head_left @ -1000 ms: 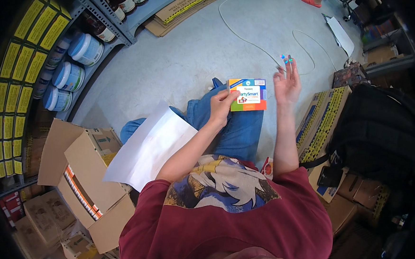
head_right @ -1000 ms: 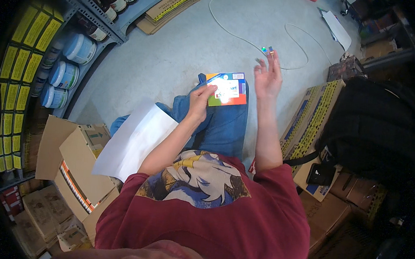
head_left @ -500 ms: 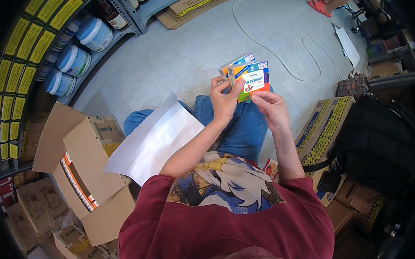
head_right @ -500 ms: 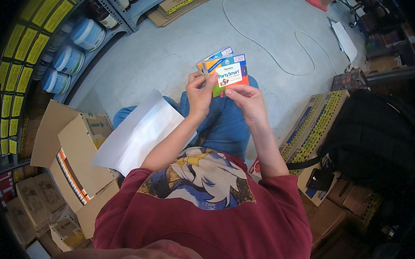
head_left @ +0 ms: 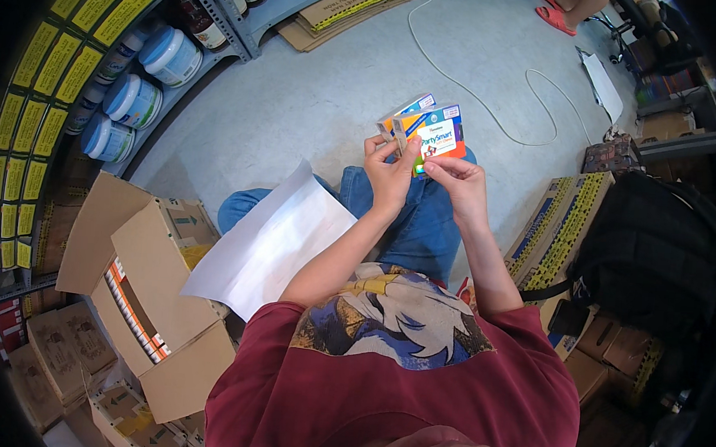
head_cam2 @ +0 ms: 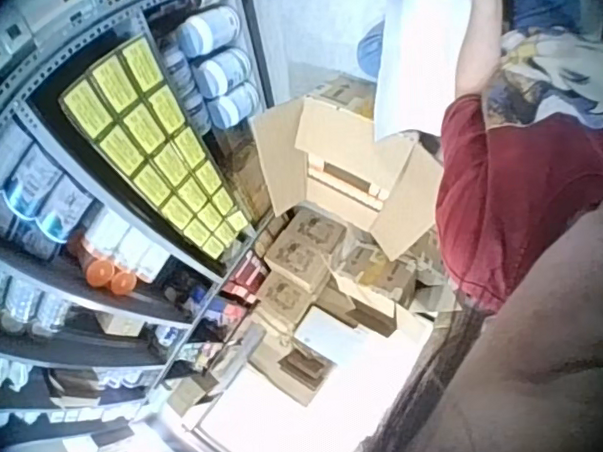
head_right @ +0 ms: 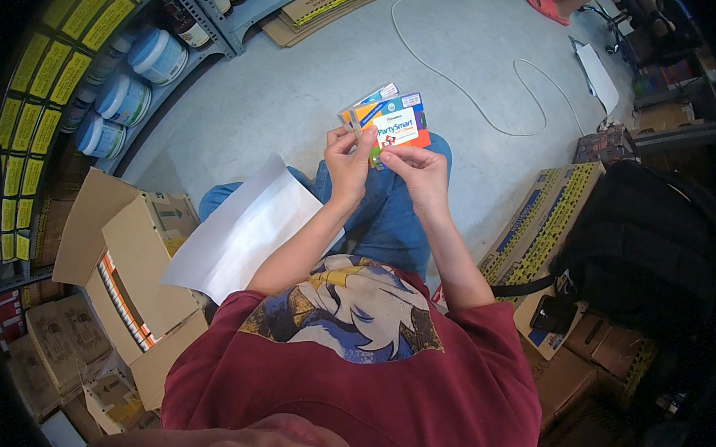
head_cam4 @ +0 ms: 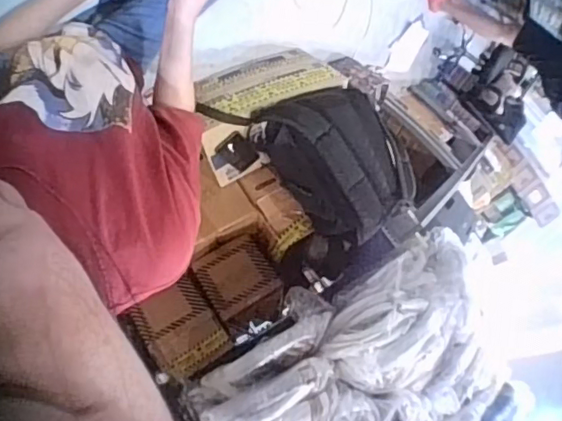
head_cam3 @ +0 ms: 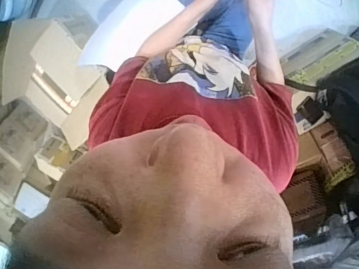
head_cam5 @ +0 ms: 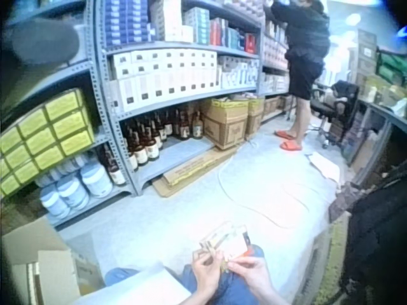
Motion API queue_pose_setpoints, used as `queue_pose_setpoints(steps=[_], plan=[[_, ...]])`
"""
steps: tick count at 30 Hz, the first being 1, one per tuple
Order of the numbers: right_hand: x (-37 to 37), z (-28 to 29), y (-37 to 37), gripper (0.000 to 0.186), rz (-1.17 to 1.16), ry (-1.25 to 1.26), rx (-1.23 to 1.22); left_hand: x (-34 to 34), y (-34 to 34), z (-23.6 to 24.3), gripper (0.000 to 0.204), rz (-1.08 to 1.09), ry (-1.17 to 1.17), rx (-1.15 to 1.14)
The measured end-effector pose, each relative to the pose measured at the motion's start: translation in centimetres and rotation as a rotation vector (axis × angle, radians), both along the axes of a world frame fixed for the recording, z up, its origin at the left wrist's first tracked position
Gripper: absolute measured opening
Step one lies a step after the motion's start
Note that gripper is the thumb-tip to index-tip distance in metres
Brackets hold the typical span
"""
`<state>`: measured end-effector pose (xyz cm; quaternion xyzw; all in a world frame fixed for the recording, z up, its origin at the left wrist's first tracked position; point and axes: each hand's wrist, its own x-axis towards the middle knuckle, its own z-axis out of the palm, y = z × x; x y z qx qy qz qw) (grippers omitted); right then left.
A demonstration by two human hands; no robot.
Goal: The person sits on the floor and repeatedly picks small boxes from a larger cardboard box, applies a holographic label to each box, and places the labeled boxes on the floor. The person handles the boxes and labels by hand.
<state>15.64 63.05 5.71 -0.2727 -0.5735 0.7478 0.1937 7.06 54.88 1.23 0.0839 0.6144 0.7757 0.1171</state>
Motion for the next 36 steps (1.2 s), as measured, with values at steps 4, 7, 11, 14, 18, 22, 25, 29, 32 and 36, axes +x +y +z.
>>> queue_pose_setpoints(steps=[4,7,11,14,18,22,25,29,32,36], plan=[[-0.2,-0.1,0.0,0.014,0.004,0.000,0.047,-0.2,0.1,-0.4,0.027,-0.010,-0.033,0.023],[-0.4,0.1,0.0,0.015,0.009,0.008,0.040,-0.2,0.2,-0.4,0.027,0.024,-0.050,0.038],[-0.6,0.1,0.1,0.015,0.017,0.003,0.041,-0.4,0.4,-1.3,0.027,0.045,-0.048,0.050],[-0.8,-0.1,0.0,0.015,0.023,0.012,0.034,-0.5,0.4,-1.4,0.026,0.044,-0.064,0.052],[-1.1,-0.5,-0.2,0.013,0.001,0.010,0.072,-0.6,0.4,-1.4,0.026,0.051,-0.057,0.051],[-1.6,-2.2,-0.4,0.012,-0.063,-0.037,0.249,-0.8,0.5,-1.8,0.026,0.079,-0.054,0.072],[-2.3,-2.1,-0.6,0.013,-0.094,-0.091,0.441,-1.3,0.6,-2.2,0.027,0.101,-0.043,0.039],[-3.6,-2.0,0.0,0.018,-0.111,-0.172,0.649,-2.5,0.7,-2.1,0.028,0.123,-0.008,-0.004],[-4.8,-2.2,1.9,0.022,-0.173,-0.214,0.788,-4.4,1.7,-2.2,0.029,0.109,0.057,-0.066],[-4.0,-0.4,4.3,0.023,-0.236,-0.222,0.804,-11.1,5.5,-10.9,0.037,-0.004,0.037,-0.227]])
